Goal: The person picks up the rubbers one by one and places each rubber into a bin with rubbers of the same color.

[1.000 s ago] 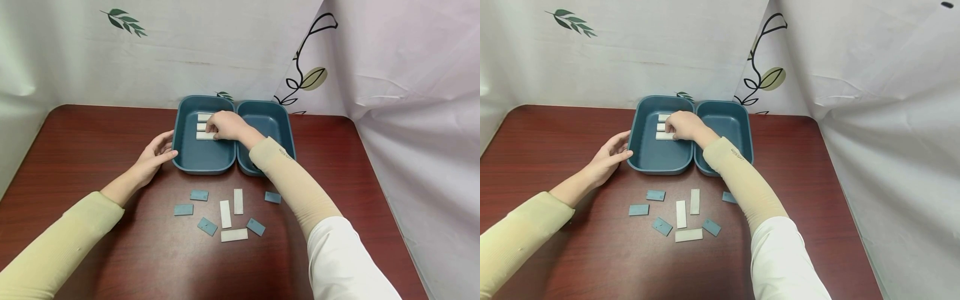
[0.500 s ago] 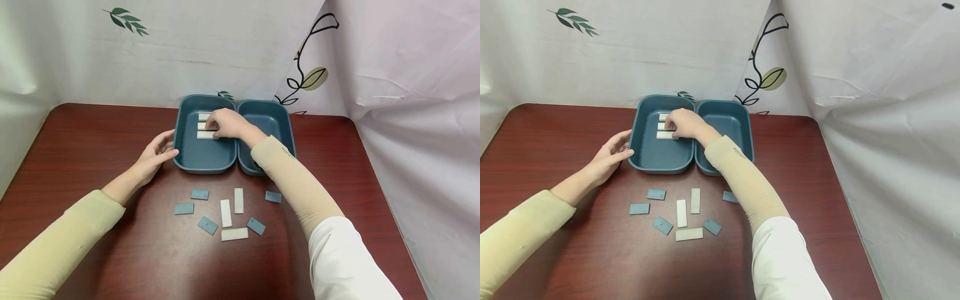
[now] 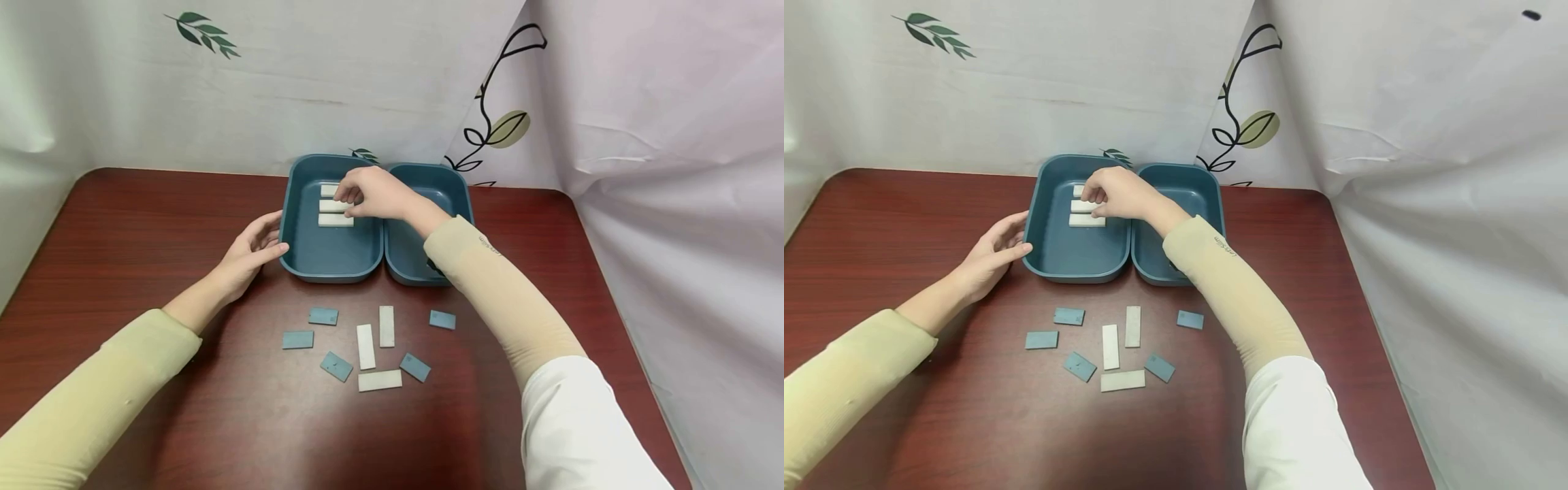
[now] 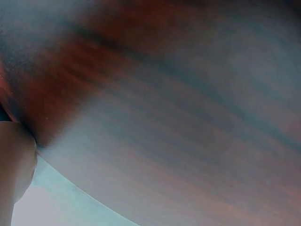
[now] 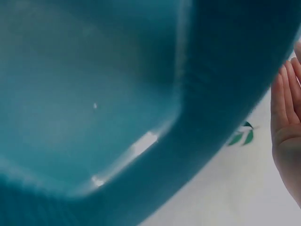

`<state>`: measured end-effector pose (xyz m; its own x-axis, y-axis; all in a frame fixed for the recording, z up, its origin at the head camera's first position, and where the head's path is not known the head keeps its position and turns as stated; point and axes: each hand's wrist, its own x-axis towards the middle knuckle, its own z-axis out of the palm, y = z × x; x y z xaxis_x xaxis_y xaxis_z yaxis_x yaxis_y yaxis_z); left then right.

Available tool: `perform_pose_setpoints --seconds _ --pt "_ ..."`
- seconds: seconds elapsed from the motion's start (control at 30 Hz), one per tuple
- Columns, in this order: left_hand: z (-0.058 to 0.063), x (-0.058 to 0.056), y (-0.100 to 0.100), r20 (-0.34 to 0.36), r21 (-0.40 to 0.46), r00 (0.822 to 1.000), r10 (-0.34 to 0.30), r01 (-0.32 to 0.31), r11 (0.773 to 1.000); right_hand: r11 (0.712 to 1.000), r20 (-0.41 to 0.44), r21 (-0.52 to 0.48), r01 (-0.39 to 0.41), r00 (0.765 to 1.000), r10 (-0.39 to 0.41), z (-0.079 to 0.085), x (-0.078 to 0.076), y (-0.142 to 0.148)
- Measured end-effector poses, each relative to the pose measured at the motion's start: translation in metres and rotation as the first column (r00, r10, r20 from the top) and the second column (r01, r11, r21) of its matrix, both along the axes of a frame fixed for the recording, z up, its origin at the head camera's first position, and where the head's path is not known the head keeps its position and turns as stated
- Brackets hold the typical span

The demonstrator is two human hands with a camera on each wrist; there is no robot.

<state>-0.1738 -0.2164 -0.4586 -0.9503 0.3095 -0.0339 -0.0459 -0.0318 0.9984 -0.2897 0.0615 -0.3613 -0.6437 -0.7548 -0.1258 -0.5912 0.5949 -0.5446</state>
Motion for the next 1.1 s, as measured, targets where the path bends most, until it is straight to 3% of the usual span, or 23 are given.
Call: perform_pose_setpoints --seconds 0.3,0.57,0.77,1.1 --pt "-0.001 0.001 -0.002 -0.004 0.006 1.0 0.002 -0.002 1.0 0.998 -0.024 -0.02 -0.065 0.998 0.064 0.022 0.016 0.01" --pt "-0.002 0.002 -0.001 0.0 0.011 1.0 0.006 -0.006 1.0 0.994 -0.046 -0.087 -0.068 0.997 0.064 0.032 0.035 0.028" --pt "-0.001 0.001 0.0 -0.003 0.019 1.0 0.008 -0.008 1.0 0.99 -0.075 -0.12 -0.08 0.995 0.071 0.03 0.05 0.042" --pt "0.0 0.0 0.002 -0.006 0.034 1.0 0.01 -0.01 0.999 0.978 -0.051 -0.183 -0.099 0.994 0.092 0.018 0.079 0.06"
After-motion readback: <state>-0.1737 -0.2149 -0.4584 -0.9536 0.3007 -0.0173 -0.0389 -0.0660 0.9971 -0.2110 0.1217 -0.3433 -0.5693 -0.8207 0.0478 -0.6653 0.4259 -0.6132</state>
